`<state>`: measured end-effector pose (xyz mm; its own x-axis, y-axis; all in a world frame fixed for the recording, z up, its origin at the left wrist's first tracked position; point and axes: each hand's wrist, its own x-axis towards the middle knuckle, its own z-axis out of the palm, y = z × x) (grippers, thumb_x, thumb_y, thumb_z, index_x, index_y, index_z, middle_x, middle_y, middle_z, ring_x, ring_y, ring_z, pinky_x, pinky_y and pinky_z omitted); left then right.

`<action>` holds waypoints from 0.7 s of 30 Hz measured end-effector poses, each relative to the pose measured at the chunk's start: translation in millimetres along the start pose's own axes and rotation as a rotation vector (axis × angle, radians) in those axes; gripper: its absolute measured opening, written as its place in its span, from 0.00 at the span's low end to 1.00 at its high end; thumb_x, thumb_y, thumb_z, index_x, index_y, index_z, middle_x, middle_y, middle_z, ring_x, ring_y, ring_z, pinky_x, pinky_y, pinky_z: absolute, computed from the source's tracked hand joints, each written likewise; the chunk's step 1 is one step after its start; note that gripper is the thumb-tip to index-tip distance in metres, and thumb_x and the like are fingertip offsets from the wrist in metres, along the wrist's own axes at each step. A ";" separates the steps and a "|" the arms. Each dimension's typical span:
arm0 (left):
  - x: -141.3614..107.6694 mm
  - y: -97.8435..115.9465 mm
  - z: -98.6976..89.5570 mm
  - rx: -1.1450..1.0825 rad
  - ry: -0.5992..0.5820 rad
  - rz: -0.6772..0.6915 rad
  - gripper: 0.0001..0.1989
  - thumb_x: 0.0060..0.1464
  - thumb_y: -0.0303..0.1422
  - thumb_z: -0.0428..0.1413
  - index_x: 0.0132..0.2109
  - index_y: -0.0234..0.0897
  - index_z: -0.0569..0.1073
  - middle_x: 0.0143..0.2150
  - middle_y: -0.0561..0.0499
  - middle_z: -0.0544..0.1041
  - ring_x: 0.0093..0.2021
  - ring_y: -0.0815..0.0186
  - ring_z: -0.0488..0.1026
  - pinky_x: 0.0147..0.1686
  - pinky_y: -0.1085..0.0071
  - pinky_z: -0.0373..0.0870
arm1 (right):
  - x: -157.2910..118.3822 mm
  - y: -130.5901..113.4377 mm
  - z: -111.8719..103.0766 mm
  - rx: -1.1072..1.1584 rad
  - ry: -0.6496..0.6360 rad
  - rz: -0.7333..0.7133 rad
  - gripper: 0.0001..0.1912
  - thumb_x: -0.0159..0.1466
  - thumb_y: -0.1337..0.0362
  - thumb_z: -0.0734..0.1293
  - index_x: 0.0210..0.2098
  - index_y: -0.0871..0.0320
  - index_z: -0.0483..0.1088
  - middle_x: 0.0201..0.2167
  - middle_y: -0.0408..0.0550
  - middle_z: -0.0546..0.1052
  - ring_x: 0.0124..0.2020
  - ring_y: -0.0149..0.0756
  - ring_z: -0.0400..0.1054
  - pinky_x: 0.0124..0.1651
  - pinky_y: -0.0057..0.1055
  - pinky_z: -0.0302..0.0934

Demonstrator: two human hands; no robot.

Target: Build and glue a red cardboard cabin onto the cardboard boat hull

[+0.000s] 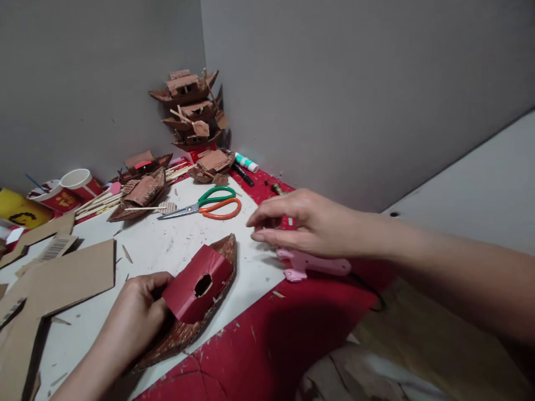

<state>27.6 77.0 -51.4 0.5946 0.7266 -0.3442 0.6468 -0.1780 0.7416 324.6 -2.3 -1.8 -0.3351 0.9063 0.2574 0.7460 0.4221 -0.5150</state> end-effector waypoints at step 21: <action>-17.6 23.3 7.8 0.374 0.098 0.163 0.15 0.51 0.26 0.47 0.40 0.37 0.77 0.37 0.49 0.82 0.38 0.61 0.77 0.37 0.71 0.66 | -107.8 12.2 24.4 -0.313 0.018 0.289 0.19 0.56 0.71 0.61 0.47 0.61 0.69 0.40 0.54 0.75 0.36 0.40 0.71 0.38 0.34 0.65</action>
<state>35.9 54.9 -32.6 0.6672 0.7252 -0.1702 0.6876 -0.5117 0.5152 355.8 -94.4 -55.8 -0.0787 0.9849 0.1541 0.9474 0.1220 -0.2958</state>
